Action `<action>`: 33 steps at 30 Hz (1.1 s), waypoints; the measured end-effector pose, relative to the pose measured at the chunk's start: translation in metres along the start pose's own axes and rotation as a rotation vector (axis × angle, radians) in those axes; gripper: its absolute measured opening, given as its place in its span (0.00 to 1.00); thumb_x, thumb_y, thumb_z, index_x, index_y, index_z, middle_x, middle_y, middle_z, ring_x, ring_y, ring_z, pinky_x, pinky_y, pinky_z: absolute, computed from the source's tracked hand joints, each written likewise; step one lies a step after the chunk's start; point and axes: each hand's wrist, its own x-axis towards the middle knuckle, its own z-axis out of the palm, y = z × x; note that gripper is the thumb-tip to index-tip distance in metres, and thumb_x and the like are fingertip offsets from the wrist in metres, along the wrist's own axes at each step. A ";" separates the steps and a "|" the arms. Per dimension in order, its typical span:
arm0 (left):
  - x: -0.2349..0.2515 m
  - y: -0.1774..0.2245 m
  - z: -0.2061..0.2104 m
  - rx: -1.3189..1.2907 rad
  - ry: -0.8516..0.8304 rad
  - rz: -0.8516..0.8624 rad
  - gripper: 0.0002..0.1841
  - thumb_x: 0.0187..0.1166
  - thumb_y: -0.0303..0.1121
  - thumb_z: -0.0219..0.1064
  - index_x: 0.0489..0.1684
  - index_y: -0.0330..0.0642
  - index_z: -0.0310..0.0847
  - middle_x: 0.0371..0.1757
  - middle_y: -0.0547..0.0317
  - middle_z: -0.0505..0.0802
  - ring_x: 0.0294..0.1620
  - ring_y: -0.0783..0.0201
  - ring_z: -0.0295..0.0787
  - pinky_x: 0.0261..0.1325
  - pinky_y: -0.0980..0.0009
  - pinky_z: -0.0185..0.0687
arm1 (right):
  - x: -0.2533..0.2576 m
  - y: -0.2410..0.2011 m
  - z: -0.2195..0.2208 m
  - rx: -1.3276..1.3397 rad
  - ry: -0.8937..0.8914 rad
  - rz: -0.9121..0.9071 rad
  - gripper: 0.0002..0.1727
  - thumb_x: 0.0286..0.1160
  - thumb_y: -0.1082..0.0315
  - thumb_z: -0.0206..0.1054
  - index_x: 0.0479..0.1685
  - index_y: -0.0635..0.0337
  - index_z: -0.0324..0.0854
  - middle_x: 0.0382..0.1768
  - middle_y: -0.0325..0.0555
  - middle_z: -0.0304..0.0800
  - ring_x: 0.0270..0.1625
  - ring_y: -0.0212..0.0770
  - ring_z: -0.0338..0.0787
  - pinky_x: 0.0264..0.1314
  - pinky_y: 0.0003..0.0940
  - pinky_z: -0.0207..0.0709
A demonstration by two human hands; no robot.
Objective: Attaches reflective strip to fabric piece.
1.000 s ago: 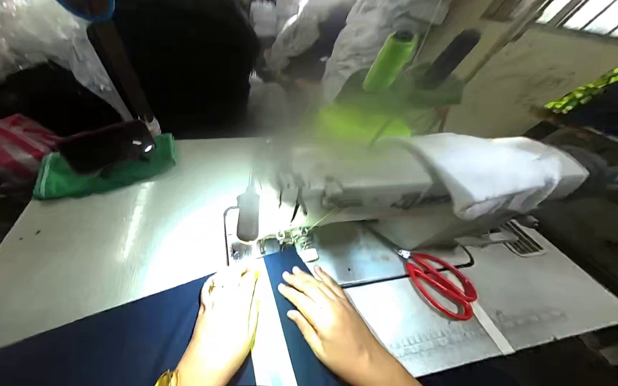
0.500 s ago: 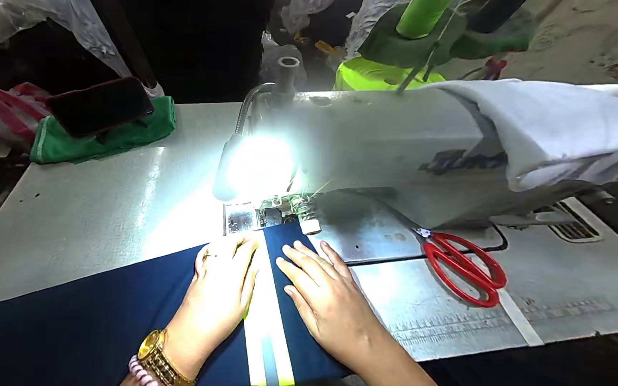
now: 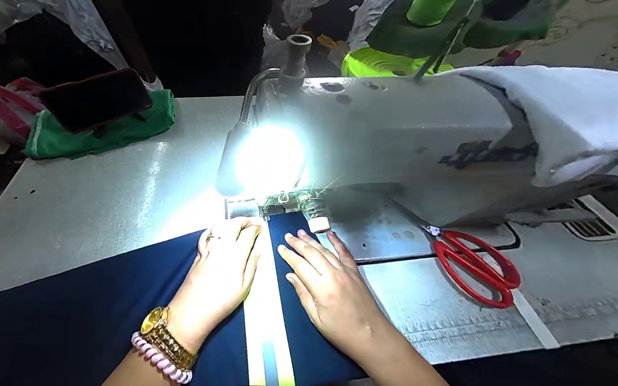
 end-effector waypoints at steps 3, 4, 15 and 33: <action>0.000 0.000 0.001 0.000 0.008 0.001 0.23 0.87 0.48 0.47 0.70 0.56 0.84 0.70 0.62 0.85 0.76 0.55 0.78 0.73 0.44 0.70 | -0.001 0.000 -0.001 0.003 -0.013 0.008 0.23 0.89 0.52 0.50 0.70 0.41 0.87 0.73 0.34 0.87 0.83 0.43 0.79 0.85 0.64 0.64; 0.000 0.000 0.001 0.000 0.007 0.003 0.23 0.87 0.48 0.47 0.70 0.56 0.83 0.70 0.62 0.85 0.76 0.56 0.78 0.73 0.44 0.71 | -0.001 0.000 -0.001 0.003 -0.014 0.008 0.23 0.89 0.52 0.50 0.70 0.41 0.88 0.73 0.34 0.87 0.83 0.43 0.78 0.85 0.65 0.63; -0.001 0.003 0.003 0.022 0.036 0.012 0.25 0.87 0.49 0.46 0.73 0.56 0.82 0.71 0.61 0.86 0.76 0.56 0.78 0.73 0.43 0.70 | 0.001 0.002 -0.004 -0.046 -0.030 -0.027 0.24 0.88 0.53 0.49 0.70 0.42 0.87 0.74 0.35 0.87 0.81 0.43 0.80 0.85 0.66 0.63; -0.118 -0.047 -0.092 0.081 0.126 -0.232 0.22 0.88 0.39 0.56 0.69 0.32 0.82 0.69 0.32 0.87 0.72 0.32 0.82 0.73 0.34 0.73 | -0.099 -0.019 -0.061 0.012 0.145 0.050 0.16 0.89 0.54 0.56 0.60 0.44 0.89 0.56 0.35 0.94 0.62 0.38 0.90 0.73 0.45 0.76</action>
